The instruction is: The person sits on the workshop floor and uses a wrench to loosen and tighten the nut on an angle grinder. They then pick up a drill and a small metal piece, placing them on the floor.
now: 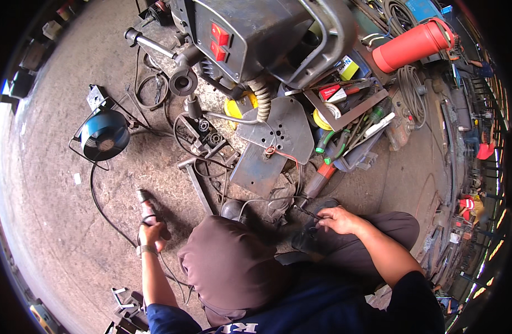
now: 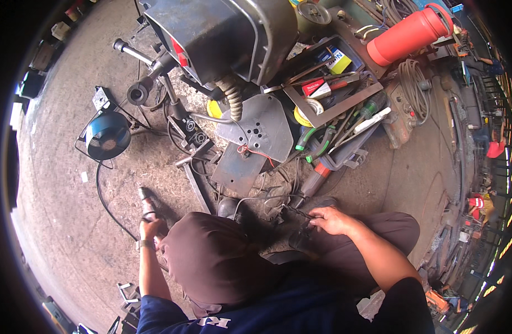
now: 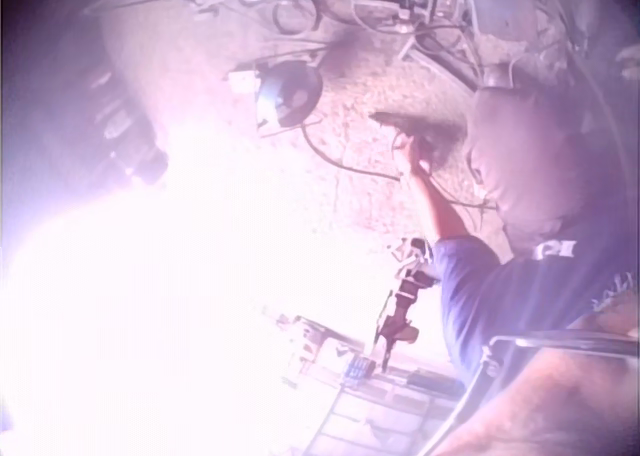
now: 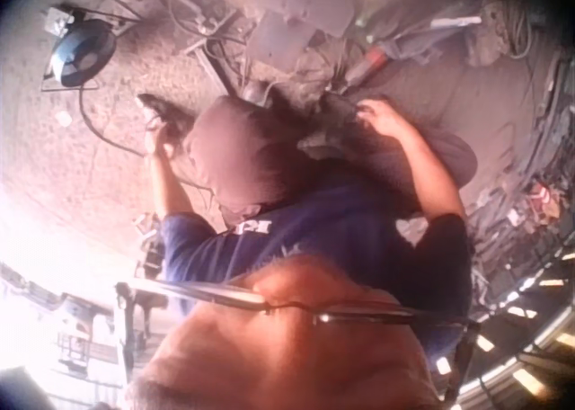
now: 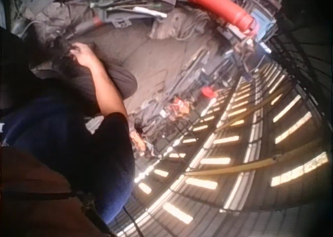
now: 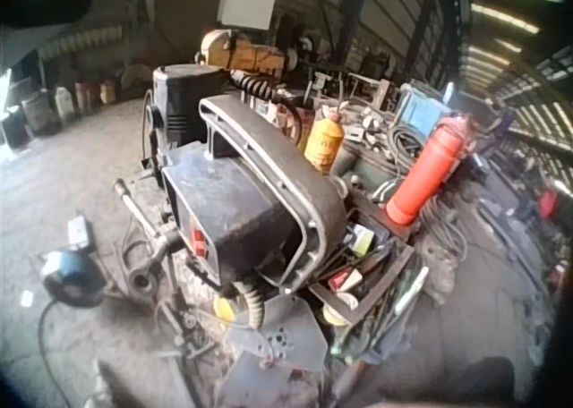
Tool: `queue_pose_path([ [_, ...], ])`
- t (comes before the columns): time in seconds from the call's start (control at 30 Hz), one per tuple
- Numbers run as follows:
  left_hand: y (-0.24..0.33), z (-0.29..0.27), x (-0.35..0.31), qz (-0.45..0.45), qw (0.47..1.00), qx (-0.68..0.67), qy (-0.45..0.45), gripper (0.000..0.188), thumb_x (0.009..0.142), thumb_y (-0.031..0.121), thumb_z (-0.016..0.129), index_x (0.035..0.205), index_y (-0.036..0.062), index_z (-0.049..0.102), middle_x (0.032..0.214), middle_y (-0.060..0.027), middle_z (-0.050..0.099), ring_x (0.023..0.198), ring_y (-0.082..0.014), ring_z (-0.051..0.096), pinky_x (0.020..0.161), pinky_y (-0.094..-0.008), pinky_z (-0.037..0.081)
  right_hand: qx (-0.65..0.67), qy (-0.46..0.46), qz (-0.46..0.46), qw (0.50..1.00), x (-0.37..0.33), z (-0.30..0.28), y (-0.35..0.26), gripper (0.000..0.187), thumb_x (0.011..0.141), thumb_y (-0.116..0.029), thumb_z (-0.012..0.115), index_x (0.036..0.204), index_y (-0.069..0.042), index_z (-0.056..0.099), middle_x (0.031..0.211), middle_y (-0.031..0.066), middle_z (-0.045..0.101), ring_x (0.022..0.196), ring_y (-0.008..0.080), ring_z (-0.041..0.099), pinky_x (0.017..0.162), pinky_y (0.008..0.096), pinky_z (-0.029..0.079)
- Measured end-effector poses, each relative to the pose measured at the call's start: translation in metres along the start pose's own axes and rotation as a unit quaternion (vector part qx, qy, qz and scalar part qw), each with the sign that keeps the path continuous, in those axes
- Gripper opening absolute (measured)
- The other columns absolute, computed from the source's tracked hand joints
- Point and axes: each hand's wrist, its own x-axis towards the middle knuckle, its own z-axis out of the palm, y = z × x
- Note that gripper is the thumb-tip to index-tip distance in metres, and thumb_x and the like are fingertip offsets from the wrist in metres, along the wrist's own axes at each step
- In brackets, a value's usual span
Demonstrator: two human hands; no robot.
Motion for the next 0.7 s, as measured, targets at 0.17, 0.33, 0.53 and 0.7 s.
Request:
queue_pose_path([
  [0.17, 0.008, 0.058, -0.012, 0.023, 0.972, 0.229, 0.055, 0.060, 0.062, 0.037, 0.079, 0.108, -0.0009, 0.069, 0.100, -0.0229, 0.071, 0.096, -0.0363, 0.071, 0.086, -0.0426, 0.056, -0.011, 0.014, 0.010, 1.000, 0.003, -0.002, -0.003, 0.025, 0.096, -0.014, 0.059, 0.116, -0.001, 0.065, 0.097, 0.0089, 0.074, 0.077, 0.0163, 0.068, 0.076, 0.0353, 0.053],
  [0.33, 0.034, 0.069, 0.003, 0.041, 0.965, 0.257, 0.023, 0.062, 0.060, 0.037, 0.083, 0.107, 0.0003, 0.068, 0.099, -0.0207, 0.072, 0.092, -0.0354, 0.071, 0.083, -0.0411, 0.058, -0.017, 0.021, -0.013, 1.000, 0.005, 0.000, -0.007, 0.025, 0.096, -0.014, 0.060, 0.118, -0.001, 0.065, 0.096, 0.0093, 0.074, 0.077, 0.0159, 0.068, 0.076, 0.0348, 0.054],
  [0.53, 0.022, 0.060, -0.039, 0.082, 0.994, 0.058, -0.042, 0.058, 0.059, 0.033, 0.088, 0.104, 0.0042, 0.066, 0.090, -0.0179, 0.072, 0.085, -0.0289, 0.072, 0.078, -0.0382, 0.059, 0.061, 0.059, -0.067, 0.994, -0.009, -0.001, -0.032, 0.025, 0.095, -0.009, 0.062, 0.118, 0.001, 0.063, 0.096, 0.0096, 0.074, 0.074, 0.0127, 0.066, 0.071, 0.0301, 0.054],
  [0.7, 0.012, 0.053, -0.110, 0.071, 0.985, -0.128, -0.095, 0.072, 0.060, 0.028, 0.088, 0.118, 0.0067, 0.050, 0.097, -0.0175, 0.070, 0.088, -0.0276, 0.071, 0.080, -0.0380, 0.058, 0.249, 0.018, -0.177, 0.952, -0.004, 0.005, -0.028, 0.020, 0.098, -0.004, 0.057, 0.116, 0.003, 0.058, 0.106, 0.0116, 0.071, 0.080, 0.0131, 0.066, 0.075, 0.0287, 0.054],
])
